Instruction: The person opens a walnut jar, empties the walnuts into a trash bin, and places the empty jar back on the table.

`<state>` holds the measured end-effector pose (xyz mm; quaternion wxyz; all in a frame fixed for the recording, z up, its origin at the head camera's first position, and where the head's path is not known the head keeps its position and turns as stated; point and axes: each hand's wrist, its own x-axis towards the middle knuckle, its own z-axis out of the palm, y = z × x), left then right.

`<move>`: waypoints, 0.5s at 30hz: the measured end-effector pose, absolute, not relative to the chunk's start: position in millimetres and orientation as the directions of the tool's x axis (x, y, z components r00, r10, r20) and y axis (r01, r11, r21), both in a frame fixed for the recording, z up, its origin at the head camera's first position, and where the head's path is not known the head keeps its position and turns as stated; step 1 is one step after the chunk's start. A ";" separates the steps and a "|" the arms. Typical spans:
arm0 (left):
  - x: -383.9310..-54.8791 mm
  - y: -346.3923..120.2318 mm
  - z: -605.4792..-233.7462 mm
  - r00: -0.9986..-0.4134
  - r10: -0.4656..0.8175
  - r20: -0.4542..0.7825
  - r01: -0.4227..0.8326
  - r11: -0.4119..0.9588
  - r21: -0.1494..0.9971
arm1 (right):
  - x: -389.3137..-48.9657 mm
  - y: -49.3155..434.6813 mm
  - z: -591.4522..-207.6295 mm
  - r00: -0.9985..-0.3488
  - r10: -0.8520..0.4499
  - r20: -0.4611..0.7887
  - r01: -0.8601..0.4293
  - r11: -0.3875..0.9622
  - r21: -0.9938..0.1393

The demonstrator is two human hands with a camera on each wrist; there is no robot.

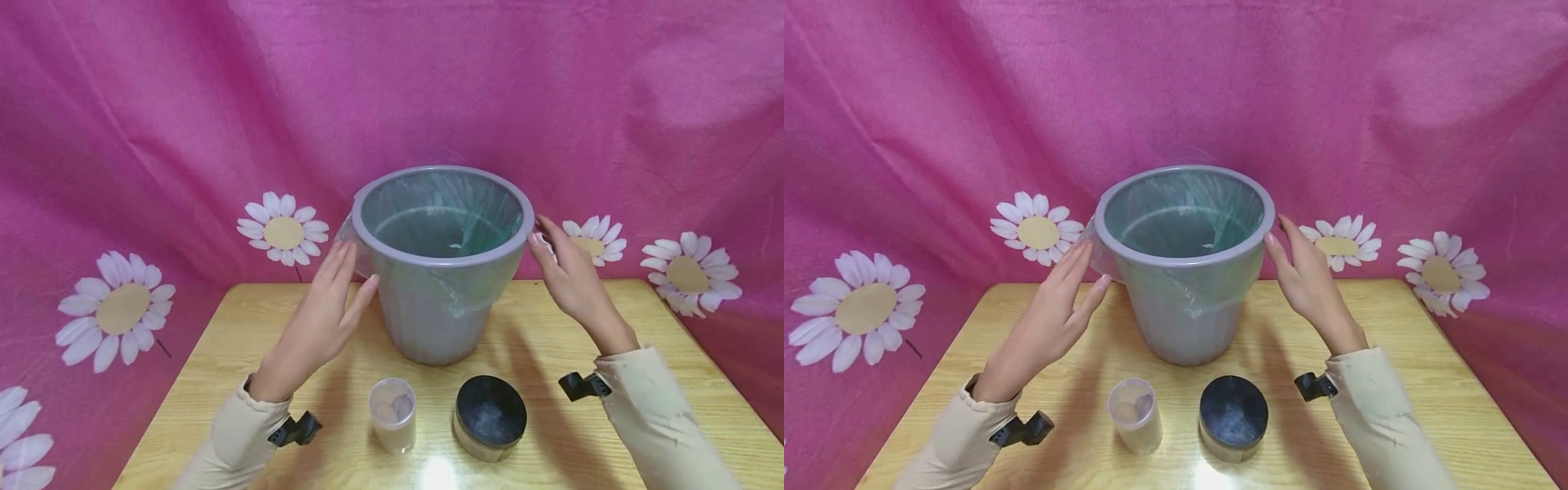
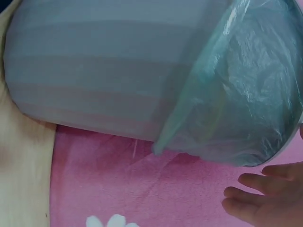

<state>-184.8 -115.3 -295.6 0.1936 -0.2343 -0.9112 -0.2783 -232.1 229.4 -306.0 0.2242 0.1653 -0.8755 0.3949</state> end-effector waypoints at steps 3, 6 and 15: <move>-179.4 -118.0 -304.4 -0.761 0.279 0.585 0.587 0.679 0.440 | -228.3 228.6 -313.0 -0.837 -0.087 0.541 -0.469 0.624 -0.625; -176.8 -121.6 -313.5 -0.677 0.231 0.699 0.659 0.613 0.436 | -222.3 227.2 -320.9 -0.831 -0.054 0.554 -0.462 0.622 -0.632; -168.5 -130.9 -344.0 -0.630 0.201 0.750 0.696 0.574 0.431 | -205.3 221.4 -358.1 -0.853 -0.017 0.521 -0.448 0.537 -0.715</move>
